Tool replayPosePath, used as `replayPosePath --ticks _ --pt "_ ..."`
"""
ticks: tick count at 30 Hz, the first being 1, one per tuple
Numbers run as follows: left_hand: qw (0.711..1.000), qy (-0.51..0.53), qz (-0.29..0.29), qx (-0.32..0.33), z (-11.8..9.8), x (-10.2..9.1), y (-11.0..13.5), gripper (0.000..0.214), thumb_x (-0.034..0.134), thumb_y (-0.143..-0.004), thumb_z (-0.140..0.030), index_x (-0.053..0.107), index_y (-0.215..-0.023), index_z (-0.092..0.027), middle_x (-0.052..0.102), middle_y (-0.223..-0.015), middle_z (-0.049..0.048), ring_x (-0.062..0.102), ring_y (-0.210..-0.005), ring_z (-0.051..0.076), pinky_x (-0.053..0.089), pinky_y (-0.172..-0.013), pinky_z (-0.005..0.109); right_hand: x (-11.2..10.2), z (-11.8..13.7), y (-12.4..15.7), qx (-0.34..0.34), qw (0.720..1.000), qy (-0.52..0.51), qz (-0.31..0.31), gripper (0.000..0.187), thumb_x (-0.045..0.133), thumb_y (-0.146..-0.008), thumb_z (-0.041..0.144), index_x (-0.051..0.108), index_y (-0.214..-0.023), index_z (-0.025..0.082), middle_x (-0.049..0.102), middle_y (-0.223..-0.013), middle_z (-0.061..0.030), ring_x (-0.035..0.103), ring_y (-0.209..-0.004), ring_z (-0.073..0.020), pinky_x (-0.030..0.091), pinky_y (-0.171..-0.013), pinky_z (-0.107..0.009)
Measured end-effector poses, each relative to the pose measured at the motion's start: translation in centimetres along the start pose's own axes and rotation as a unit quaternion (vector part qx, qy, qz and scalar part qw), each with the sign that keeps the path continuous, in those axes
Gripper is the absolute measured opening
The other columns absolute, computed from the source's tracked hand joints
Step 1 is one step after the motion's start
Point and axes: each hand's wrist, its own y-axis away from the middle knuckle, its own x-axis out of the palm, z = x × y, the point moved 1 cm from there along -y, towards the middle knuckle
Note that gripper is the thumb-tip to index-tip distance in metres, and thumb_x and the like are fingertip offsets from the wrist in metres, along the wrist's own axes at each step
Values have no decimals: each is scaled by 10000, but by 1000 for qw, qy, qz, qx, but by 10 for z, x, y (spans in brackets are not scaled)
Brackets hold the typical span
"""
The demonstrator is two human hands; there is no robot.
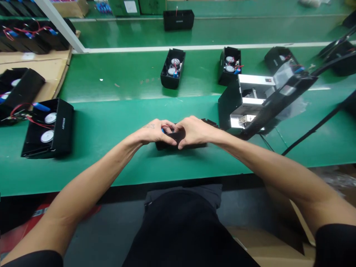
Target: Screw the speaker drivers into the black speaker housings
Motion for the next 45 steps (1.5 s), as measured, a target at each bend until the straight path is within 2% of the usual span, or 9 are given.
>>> replayPosePath --ticks 7,11,14,18,27,33,41,43,45 --pt "999 48 -9 -9 -1 3 1 578 962 -496 -316 721 -1003 -179 621 -709 -53 543 -642 109 363 -608 263 2 9 0 34 999 5 -30 320 904 -623 364 781 -867 197 647 -707 2 529 -682 -149 289 -602 -293" --pt "998 55 -16 -7 -5 4 1 531 953 -478 -279 711 -935 -161 632 -718 -46 546 -639 103 379 -615 261 1 10 1 31 999 5 -20 322 908 -638 386 781 -856 187 636 -691 5 516 -671 -144 283 -605 -297" --pt "999 47 -9 -13 -7 3 1 526 949 -480 -297 715 -930 -161 641 -708 -43 550 -629 106 384 -608 263 0 6 2 11 999 -4 -29 351 912 -645 407 794 -896 192 642 -697 9 510 -676 -141 287 -624 -300" --pt "999 33 -9 -21 -7 3 2 552 956 -488 -323 723 -965 -170 640 -699 -45 550 -626 109 377 -603 267 0 3 2 6 999 -24 -34 322 918 -637 386 785 -851 187 620 -655 25 509 -663 -135 291 -611 -297" --pt "999 38 -15 -25 -4 6 2 596 968 -474 -335 716 -986 -165 644 -728 -41 551 -635 111 379 -597 271 2 9 3 47 998 -22 -34 293 912 -625 353 743 -792 182 607 -664 22 529 -680 -138 296 -597 -293" --pt "998 50 -9 -30 -7 6 3 565 960 -477 -305 709 -959 -153 640 -711 -45 536 -613 100 370 -581 261 1 8 2 44 999 -25 -21 279 911 -633 337 736 -768 168 618 -659 5 540 -684 -148 318 -602 -296" --pt "999 45 -17 3 -4 9 3 539 973 -479 -311 669 -899 -162 657 -791 -25 589 -728 126 408 -668 276 6 14 -5 90 996 -12 -18 267 901 -613 281 732 -792 177 673 -742 -25 589 -734 -178 354 -626 -297" --pt "999 46 -19 13 -1 9 3 534 974 -484 -318 659 -888 -167 668 -800 -23 600 -734 131 424 -678 278 9 15 0 71 997 -2 -21 240 881 -646 292 736 -804 184 690 -748 -37 611 -739 -196 375 -636 -303" --pt "999 41 -21 27 2 12 5 520 969 -505 -336 658 -890 -176 676 -789 -24 623 -745 149 462 -698 293 10 16 15 10 999 12 -48 192 828 -731 285 746 -877 190 722 -801 -56 646 -791 -225 431 -693 -325"
